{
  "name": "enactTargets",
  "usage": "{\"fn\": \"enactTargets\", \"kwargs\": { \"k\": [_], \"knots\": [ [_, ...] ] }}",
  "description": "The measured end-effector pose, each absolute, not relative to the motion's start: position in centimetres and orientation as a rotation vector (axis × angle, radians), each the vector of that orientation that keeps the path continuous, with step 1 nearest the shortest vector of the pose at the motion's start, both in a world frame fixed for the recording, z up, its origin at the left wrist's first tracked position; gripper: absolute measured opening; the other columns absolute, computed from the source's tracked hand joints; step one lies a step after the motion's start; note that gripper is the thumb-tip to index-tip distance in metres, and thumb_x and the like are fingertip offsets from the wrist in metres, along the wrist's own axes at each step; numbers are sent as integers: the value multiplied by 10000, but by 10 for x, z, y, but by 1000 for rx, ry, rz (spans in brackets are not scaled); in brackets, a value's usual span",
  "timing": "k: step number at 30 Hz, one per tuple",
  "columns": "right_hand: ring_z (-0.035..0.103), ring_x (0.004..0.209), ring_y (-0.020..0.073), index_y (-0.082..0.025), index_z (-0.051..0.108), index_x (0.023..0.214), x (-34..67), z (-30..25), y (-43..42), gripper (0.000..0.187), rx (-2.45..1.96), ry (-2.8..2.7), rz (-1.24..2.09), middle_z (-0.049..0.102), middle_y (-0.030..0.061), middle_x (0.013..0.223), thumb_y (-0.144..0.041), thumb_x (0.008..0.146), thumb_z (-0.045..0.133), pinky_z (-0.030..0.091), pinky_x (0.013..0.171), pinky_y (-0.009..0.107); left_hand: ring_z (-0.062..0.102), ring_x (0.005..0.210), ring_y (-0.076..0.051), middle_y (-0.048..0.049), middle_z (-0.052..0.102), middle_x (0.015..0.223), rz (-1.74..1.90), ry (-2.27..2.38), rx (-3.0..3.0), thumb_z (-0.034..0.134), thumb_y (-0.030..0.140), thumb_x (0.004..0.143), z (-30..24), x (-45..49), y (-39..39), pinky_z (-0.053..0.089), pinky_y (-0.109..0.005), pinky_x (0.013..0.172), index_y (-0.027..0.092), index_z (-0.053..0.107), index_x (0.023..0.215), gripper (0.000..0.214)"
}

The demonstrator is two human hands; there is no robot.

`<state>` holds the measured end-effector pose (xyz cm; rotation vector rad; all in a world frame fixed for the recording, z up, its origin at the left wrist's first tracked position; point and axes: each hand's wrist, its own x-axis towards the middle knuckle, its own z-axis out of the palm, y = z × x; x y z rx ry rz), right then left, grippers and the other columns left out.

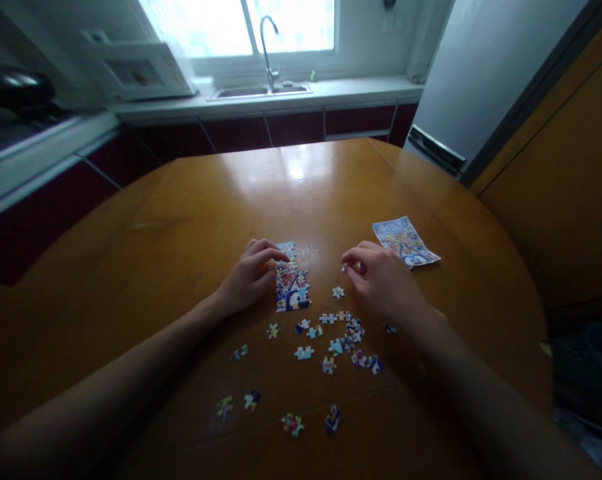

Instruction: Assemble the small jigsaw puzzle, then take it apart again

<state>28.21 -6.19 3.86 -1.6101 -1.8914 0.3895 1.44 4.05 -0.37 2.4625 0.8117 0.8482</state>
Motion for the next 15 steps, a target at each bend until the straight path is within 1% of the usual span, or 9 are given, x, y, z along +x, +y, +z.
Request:
{"fn": "enactTargets", "kwargs": {
  "k": [4, 6, 8, 11, 15],
  "knots": [
    [586, 870, 191, -201, 686, 935, 225, 42, -92, 105, -1401, -1990, 454, 656, 56, 945, -161, 909, 591, 467, 764, 338, 509, 1002, -212, -46, 585, 975, 856, 830, 2461, 478, 38, 837, -4, 15, 40, 439, -379, 918, 194, 670, 996, 295],
    [557, 871, 190, -196, 672, 868, 189, 38, -113, 97, -1277, -2125, 518, 639, 54, 936, -149, 899, 593, 460, 761, 328, 512, 1006, -211, -45, 588, 983, 857, 841, 2461, 475, 35, 832, -4, 15, 40, 440, -382, 926, 195, 670, 995, 301],
    [537, 886, 200, -195, 654, 824, 160, 31, -130, 87, -1186, -2257, 540, 627, 52, 928, -209, 902, 619, 452, 751, 326, 513, 1008, -211, -43, 590, 985, 858, 841, 2460, 473, 30, 828, -4, 15, 40, 441, -385, 932, 196, 671, 992, 307],
    [516, 908, 220, -194, 648, 838, 135, 19, -144, 135, -1149, -2369, 489, 621, 57, 971, -304, 915, 633, 439, 774, 360, 510, 1007, -212, -44, 591, 980, 873, 829, 2459, 476, 30, 829, -4, 15, 40, 440, -390, 939, 196, 673, 990, 304],
    [498, 893, 218, -199, 647, 838, 129, 8, -142, 141, -1182, -2402, 416, 609, 48, 946, -295, 937, 616, 411, 774, 369, 505, 1005, -212, -45, 587, 978, 886, 821, 2450, 481, 23, 816, -6, 16, 40, 440, -386, 939, 193, 673, 992, 311]
  ]
}}
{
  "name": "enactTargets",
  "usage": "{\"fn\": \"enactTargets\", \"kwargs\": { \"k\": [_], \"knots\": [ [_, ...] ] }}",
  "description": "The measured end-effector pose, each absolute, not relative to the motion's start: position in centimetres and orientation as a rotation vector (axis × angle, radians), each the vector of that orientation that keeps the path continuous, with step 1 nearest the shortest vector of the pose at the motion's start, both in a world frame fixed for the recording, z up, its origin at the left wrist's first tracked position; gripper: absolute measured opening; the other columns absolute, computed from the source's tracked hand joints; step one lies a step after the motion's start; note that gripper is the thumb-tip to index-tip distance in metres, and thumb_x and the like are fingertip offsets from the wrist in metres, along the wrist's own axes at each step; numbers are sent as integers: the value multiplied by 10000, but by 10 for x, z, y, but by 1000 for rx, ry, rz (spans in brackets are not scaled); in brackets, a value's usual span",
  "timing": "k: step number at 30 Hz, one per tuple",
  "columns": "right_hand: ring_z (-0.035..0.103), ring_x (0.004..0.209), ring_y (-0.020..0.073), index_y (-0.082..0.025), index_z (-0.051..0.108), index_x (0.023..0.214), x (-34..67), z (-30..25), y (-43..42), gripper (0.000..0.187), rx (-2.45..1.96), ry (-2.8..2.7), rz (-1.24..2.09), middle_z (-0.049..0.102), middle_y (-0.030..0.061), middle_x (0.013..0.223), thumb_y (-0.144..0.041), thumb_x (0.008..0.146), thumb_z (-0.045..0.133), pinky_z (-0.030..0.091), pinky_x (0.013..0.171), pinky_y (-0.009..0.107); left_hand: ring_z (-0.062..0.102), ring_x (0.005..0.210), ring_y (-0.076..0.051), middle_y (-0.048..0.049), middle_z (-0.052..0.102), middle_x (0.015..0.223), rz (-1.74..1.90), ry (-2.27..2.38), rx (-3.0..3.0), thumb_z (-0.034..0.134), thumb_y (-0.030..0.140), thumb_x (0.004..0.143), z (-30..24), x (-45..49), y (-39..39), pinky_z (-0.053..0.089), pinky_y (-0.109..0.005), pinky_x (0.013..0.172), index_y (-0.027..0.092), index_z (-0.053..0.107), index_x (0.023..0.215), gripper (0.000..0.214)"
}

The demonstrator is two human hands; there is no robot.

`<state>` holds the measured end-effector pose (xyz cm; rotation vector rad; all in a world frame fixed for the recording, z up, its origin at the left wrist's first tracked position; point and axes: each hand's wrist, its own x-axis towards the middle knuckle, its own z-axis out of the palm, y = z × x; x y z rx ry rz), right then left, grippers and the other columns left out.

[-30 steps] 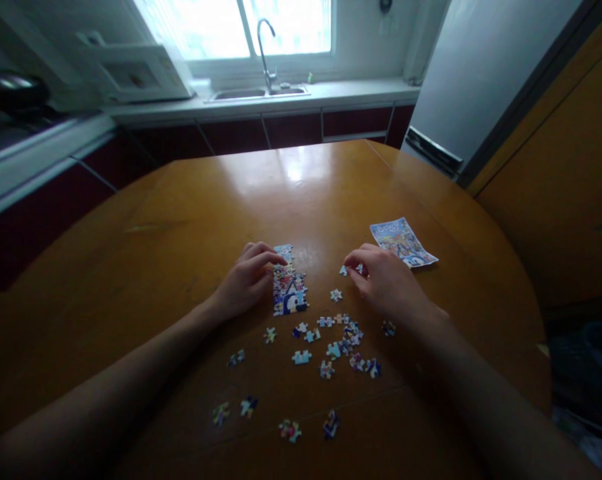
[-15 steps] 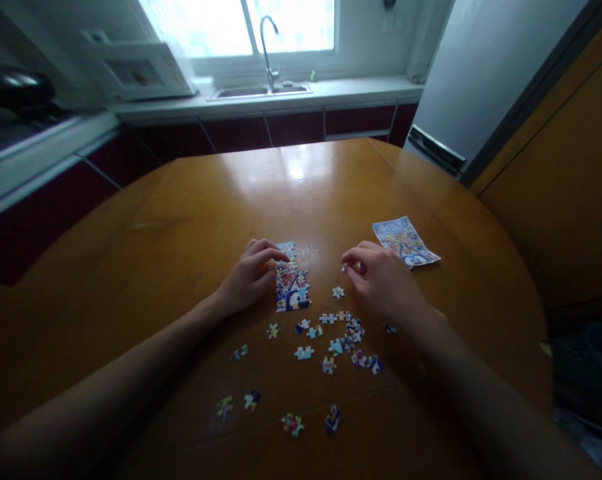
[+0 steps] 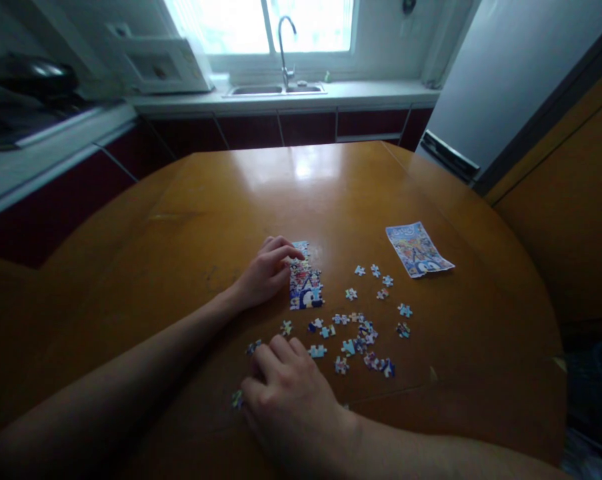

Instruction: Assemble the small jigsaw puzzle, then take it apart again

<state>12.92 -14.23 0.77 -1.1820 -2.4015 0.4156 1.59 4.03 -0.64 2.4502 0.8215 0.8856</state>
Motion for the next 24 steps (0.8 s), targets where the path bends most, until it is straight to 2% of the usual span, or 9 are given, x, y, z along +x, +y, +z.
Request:
{"fn": "enactTargets", "kwargs": {
  "k": [8, 12, 18, 24],
  "knots": [
    [488, 861, 213, -192, 640, 777, 123, -6, -140, 181, -1121, -2430, 365, 601, 46, 886, -259, 942, 609, 401, 739, 359, 505, 994, -212, -39, 583, 962, 898, 813, 2451, 491, 13, 799, -8, 18, 41, 443, -381, 929, 199, 672, 984, 318],
    [502, 880, 203, -186, 650, 777, 133, 9, -131, 178, -1076, -2352, 430, 615, 47, 896, -257, 936, 613, 434, 772, 348, 509, 991, -212, -38, 587, 959, 914, 823, 2448, 482, 10, 806, -6, 17, 41, 440, -385, 932, 204, 681, 981, 328],
    [553, 917, 190, -215, 723, 888, 198, 45, -74, 24, -1174, -1978, 474, 637, 35, 915, -204, 875, 705, 469, 813, 338, 510, 961, -213, -37, 582, 930, 942, 922, 2416, 498, 48, 838, -7, 15, 43, 447, -389, 903, 208, 697, 968, 287],
    [575, 912, 204, -218, 751, 844, 241, 22, -12, 38, -1344, -1937, 481, 640, 44, 892, -182, 831, 750, 474, 826, 366, 502, 956, -214, -41, 581, 931, 913, 968, 2405, 527, 69, 845, -9, 15, 43, 450, -397, 891, 217, 719, 941, 261]
  ]
}}
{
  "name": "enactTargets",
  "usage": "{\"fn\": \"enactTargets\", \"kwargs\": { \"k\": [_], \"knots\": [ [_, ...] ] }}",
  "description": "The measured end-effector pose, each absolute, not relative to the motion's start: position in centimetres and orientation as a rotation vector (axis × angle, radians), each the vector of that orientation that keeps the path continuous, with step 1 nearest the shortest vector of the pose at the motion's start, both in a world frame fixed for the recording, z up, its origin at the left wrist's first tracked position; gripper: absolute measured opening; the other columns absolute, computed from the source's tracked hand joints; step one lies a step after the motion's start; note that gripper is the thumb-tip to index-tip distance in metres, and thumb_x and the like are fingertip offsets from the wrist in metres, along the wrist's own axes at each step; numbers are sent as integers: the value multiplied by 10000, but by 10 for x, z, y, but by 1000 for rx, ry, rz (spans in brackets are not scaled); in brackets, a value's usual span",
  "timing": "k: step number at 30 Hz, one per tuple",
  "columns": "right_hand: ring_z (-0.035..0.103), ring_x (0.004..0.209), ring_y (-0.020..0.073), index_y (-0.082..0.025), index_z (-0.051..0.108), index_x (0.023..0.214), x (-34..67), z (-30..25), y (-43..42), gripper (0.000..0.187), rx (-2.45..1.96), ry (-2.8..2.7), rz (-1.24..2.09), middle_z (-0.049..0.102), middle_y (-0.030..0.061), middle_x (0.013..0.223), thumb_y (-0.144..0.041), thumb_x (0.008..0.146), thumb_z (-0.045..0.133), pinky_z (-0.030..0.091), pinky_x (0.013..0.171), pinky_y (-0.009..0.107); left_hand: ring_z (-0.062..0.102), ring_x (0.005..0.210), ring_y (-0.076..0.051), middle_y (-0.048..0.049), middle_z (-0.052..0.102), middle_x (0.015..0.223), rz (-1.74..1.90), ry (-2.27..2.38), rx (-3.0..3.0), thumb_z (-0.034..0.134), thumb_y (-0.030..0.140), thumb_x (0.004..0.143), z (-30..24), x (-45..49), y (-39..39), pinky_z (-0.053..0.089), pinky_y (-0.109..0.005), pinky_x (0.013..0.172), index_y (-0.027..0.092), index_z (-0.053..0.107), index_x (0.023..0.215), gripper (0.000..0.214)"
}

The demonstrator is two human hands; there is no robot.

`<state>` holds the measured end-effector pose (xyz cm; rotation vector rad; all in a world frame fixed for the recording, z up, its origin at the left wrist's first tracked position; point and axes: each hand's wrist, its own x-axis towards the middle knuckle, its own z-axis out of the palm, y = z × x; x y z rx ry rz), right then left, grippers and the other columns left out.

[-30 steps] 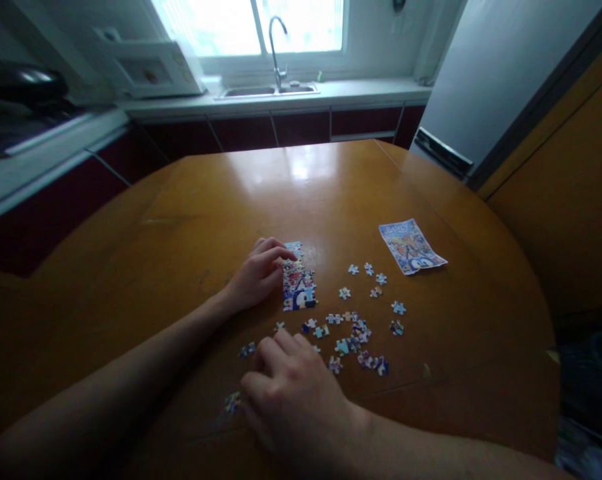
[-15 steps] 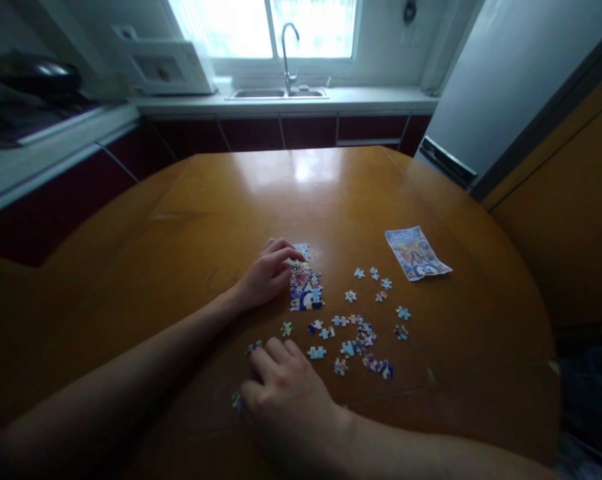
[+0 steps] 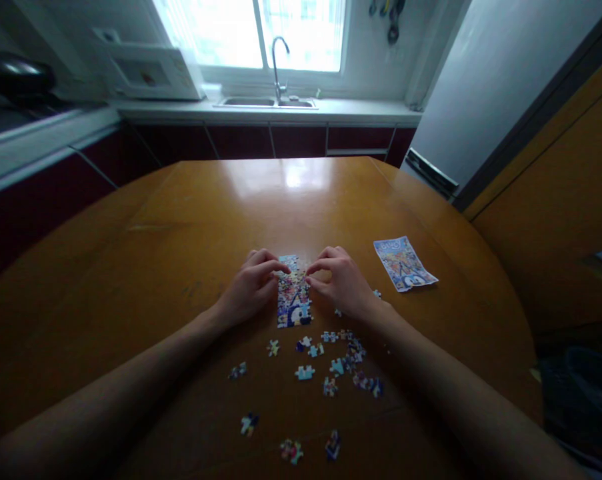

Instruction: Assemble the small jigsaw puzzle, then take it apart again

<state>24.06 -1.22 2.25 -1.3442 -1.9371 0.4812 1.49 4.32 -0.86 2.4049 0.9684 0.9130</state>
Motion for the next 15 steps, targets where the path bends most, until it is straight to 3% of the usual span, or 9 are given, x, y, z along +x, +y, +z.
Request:
{"fn": "enactTargets", "kwargs": {
  "k": [15],
  "knots": [
    [579, 898, 205, -208, 771, 843, 238, -1, 1, 62, -1380, -1987, 567, 651, 53, 867, -176, 845, 718, 478, 801, 355, 458, 961, -222, -56, 555, 999, 785, 816, 2513, 604, 143, 908, -9, 13, 42, 461, -407, 880, 330, 761, 1103, 312]
  ]
}}
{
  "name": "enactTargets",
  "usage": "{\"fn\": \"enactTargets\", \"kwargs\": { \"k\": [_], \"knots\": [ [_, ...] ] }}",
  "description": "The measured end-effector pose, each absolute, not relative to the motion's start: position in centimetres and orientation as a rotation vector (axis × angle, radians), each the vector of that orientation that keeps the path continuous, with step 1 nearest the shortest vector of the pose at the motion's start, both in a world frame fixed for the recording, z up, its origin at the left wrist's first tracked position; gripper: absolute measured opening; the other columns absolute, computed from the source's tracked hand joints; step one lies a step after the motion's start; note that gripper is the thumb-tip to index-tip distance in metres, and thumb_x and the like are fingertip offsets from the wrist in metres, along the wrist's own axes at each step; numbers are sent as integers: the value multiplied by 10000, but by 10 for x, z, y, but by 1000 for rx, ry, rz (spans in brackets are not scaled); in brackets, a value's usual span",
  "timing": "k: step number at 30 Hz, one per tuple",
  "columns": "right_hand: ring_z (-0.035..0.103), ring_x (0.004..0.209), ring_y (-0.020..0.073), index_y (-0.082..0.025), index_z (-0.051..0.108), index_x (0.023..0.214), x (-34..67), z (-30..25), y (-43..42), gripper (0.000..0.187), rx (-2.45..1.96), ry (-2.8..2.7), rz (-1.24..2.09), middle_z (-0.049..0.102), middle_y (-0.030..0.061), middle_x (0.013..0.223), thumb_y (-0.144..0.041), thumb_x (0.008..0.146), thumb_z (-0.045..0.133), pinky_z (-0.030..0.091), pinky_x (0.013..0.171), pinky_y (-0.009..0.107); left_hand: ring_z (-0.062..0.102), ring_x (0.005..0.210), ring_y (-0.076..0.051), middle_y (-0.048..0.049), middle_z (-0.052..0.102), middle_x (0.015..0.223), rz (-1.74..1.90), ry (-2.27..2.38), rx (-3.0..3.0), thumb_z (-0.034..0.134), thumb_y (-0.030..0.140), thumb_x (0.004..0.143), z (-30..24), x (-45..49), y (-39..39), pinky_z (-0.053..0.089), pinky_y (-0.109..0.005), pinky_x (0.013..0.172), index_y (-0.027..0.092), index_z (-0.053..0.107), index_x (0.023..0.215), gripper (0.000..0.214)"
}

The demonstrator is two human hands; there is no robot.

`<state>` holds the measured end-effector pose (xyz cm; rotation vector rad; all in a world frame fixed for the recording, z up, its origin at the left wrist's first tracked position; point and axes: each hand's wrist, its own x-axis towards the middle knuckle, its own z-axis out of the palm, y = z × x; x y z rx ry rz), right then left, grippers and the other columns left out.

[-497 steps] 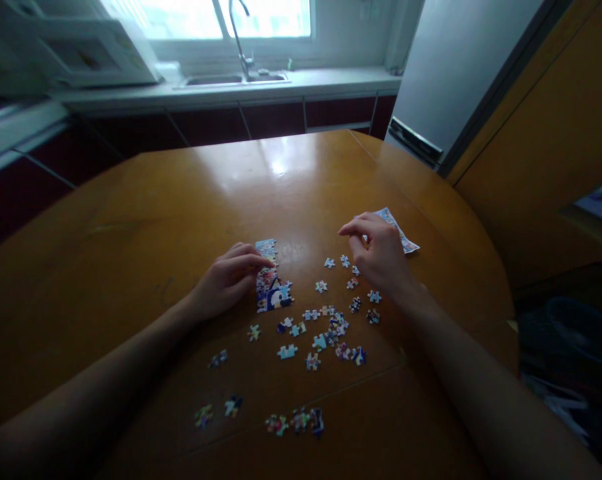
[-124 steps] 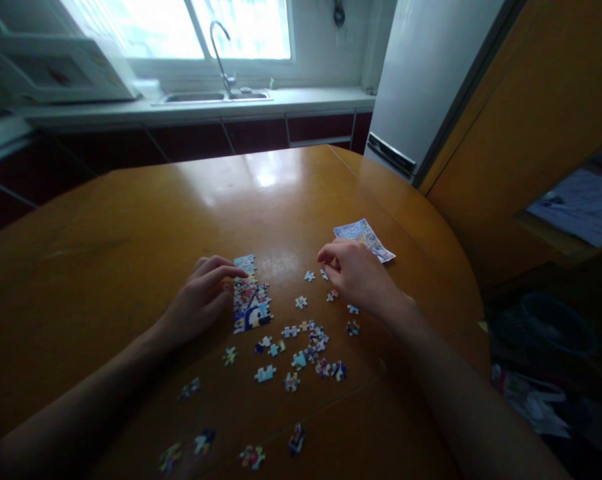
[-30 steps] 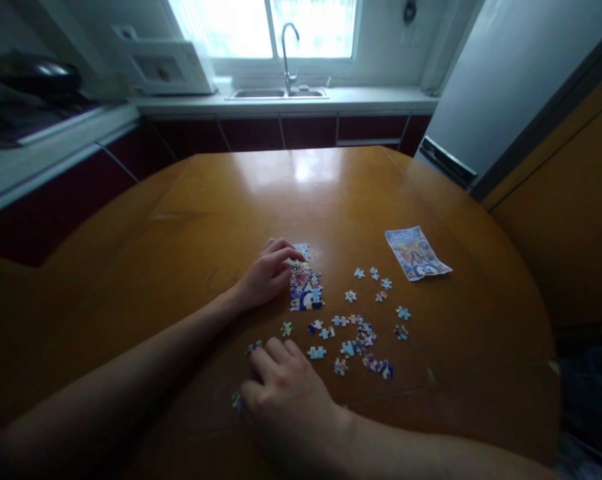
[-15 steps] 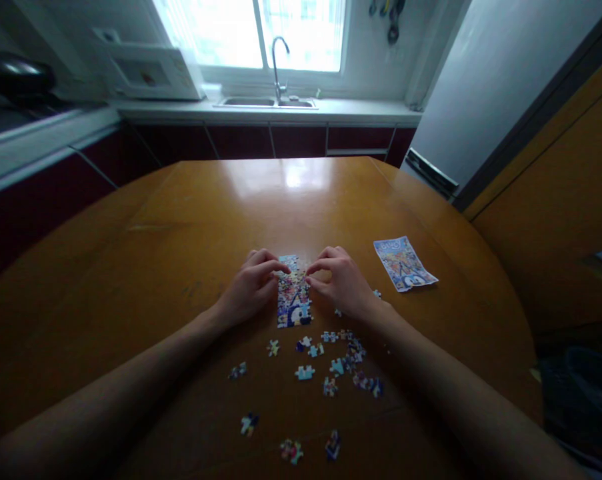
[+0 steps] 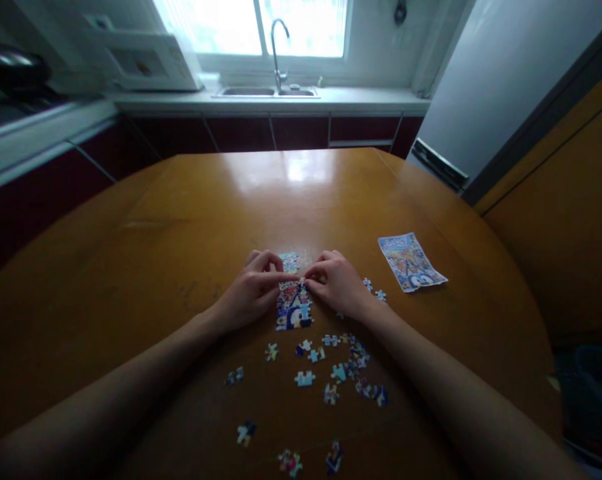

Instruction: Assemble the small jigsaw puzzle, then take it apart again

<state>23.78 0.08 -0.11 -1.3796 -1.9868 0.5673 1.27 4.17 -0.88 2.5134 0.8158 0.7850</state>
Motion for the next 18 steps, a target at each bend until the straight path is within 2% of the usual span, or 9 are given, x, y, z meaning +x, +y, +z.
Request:
{"fn": "enactTargets", "kwargs": {
  "k": [9, 14, 18],
  "knots": [
    [582, 914, 207, -221, 768, 872, 239, -3, 0, 121, -1361, -1933, 551, 646, 53, 885, -144, 853, 677, 479, 828, 369, 455, 987, -229, -61, 554, 1030, 733, 787, 2556, 622, 216, 939, -8, 12, 40, 471, -421, 899, 366, 761, 1104, 263],
    [578, 936, 203, -244, 774, 895, 241, -5, -3, 293, -1314, -1948, 533, 640, 53, 920, -42, 863, 564, 485, 845, 371, 454, 991, -230, -64, 554, 1033, 724, 781, 2572, 611, 191, 935, -10, 12, 41, 476, -411, 891, 365, 758, 1113, 289],
    [563, 949, 205, -260, 783, 875, 242, -5, -4, 338, -1311, -2021, 491, 628, 52, 933, -17, 855, 550, 484, 838, 366, 454, 979, -228, -62, 554, 1029, 735, 778, 2570, 607, 165, 924, -11, 13, 41, 483, -400, 874, 349, 761, 1093, 294]
  ]
}}
